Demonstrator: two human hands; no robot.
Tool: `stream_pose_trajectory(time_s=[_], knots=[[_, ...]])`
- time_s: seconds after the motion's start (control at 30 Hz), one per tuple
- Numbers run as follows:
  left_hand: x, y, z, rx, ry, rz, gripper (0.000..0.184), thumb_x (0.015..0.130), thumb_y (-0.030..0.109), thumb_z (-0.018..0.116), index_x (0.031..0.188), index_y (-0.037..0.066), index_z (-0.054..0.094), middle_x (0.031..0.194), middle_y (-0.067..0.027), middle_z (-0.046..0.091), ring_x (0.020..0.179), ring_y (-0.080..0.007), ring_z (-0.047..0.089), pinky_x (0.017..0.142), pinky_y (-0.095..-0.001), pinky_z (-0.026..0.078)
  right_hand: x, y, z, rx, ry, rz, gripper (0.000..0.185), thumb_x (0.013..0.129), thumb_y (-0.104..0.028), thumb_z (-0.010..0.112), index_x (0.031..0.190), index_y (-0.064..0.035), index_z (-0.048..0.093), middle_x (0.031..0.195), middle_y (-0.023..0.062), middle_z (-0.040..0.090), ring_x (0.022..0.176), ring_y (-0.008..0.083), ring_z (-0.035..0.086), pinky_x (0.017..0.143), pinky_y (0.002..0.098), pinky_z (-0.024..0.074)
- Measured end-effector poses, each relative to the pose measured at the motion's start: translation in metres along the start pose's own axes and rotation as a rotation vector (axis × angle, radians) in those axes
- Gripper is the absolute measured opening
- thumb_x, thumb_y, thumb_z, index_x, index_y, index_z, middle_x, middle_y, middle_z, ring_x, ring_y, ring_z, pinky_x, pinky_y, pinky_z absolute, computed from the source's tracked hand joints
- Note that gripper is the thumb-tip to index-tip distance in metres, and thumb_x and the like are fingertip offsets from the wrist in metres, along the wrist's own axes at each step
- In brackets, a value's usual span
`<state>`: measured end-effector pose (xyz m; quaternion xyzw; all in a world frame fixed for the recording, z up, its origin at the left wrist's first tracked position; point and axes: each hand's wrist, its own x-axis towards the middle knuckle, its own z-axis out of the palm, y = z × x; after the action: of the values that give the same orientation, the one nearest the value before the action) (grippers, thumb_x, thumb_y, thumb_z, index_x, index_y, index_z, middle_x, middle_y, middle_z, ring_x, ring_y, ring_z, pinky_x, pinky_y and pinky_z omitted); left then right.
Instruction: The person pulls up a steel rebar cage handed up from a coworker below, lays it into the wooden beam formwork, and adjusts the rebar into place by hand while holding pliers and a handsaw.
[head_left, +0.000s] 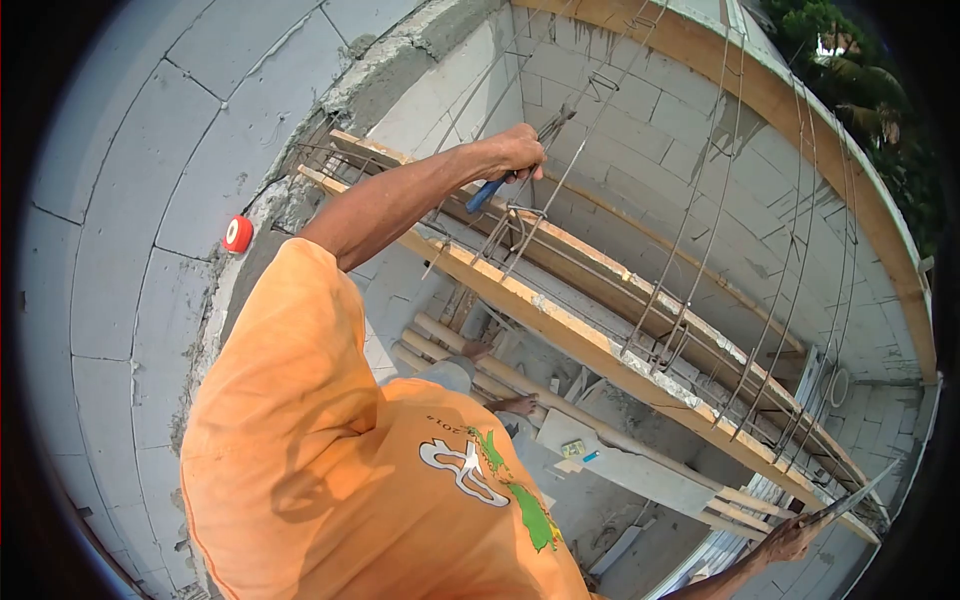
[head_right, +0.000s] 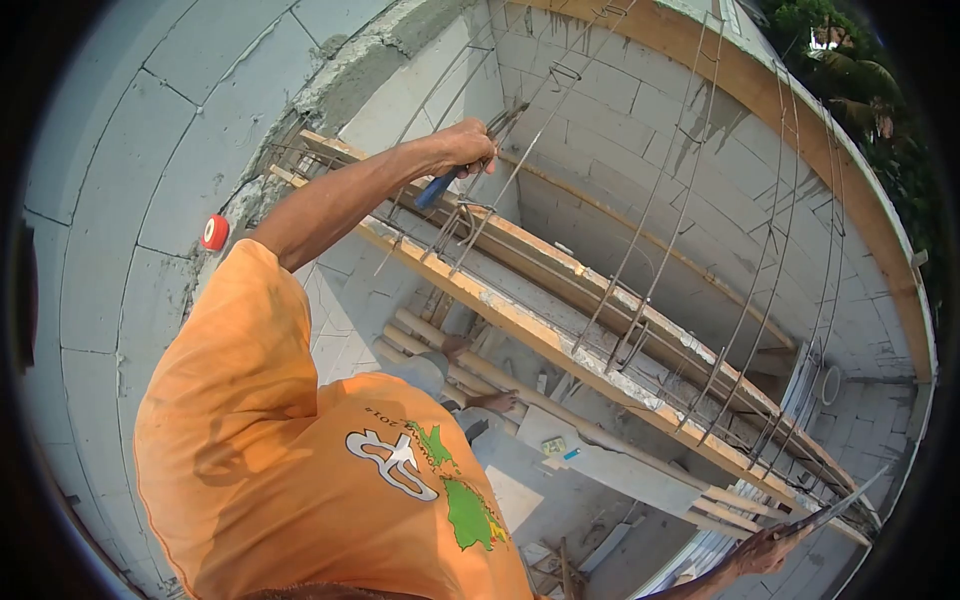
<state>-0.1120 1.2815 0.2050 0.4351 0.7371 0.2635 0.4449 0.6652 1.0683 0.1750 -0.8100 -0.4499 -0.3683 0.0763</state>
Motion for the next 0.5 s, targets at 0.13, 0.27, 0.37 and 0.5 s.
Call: stream_pose_trajectory(time_s=[0.13,0.27,0.37,0.5], knots=[[0.009,-0.002,-0.004,0.032,-0.107,0.000,0.010,0.082,0.006,0.050,0.083,-0.003,0.056,0.066,-0.0100,0.057,0.048,-0.0125,0.046,0.037,-0.0283,0.034,-0.001,-0.025,-0.035,0.100,0.126,-0.036,0.051,0.089,-0.025,0.058,0.138,-0.0184,0.044,0.123,0.0036,0.060,0.078,0.0244,0.064,0.068,0.0351,0.0467],[0.008,-0.002,-0.006,0.016,-0.115,0.016,0.011,0.081,0.005,0.051,0.080,-0.004,0.057,0.066,-0.0108,0.058,0.047,-0.0137,0.047,0.037,-0.0300,0.035,-0.003,-0.061,-0.081,0.107,0.014,0.004,0.054,0.088,-0.023,0.060,0.139,-0.0159,0.042,0.117,0.0072,0.063,0.071,0.0251,0.062,0.067,0.0352,0.0467],[0.003,0.005,-0.008,0.045,-0.119,0.018,0.016,0.081,0.001,0.044,0.072,-0.006,0.056,0.066,-0.0145,0.059,0.044,-0.0161,0.046,0.036,-0.0326,0.035,-0.006,-0.087,-0.104,0.215,0.126,-0.036,0.055,0.086,-0.020,0.063,0.138,-0.0145,0.044,0.116,0.0098,0.063,0.072,0.0262,0.062,0.069,0.0354,0.0464],[0.006,0.007,-0.012,0.021,-0.127,0.072,0.015,0.080,0.005,0.052,0.071,-0.004,0.058,0.065,-0.0120,0.060,0.046,-0.0143,0.049,0.037,-0.0302,0.036,-0.014,-0.104,-0.120,0.266,0.158,-0.034,0.056,0.085,-0.016,0.063,0.137,-0.0130,0.043,0.122,0.0091,0.060,0.083,0.0281,0.063,0.078,0.0378,0.0451]])
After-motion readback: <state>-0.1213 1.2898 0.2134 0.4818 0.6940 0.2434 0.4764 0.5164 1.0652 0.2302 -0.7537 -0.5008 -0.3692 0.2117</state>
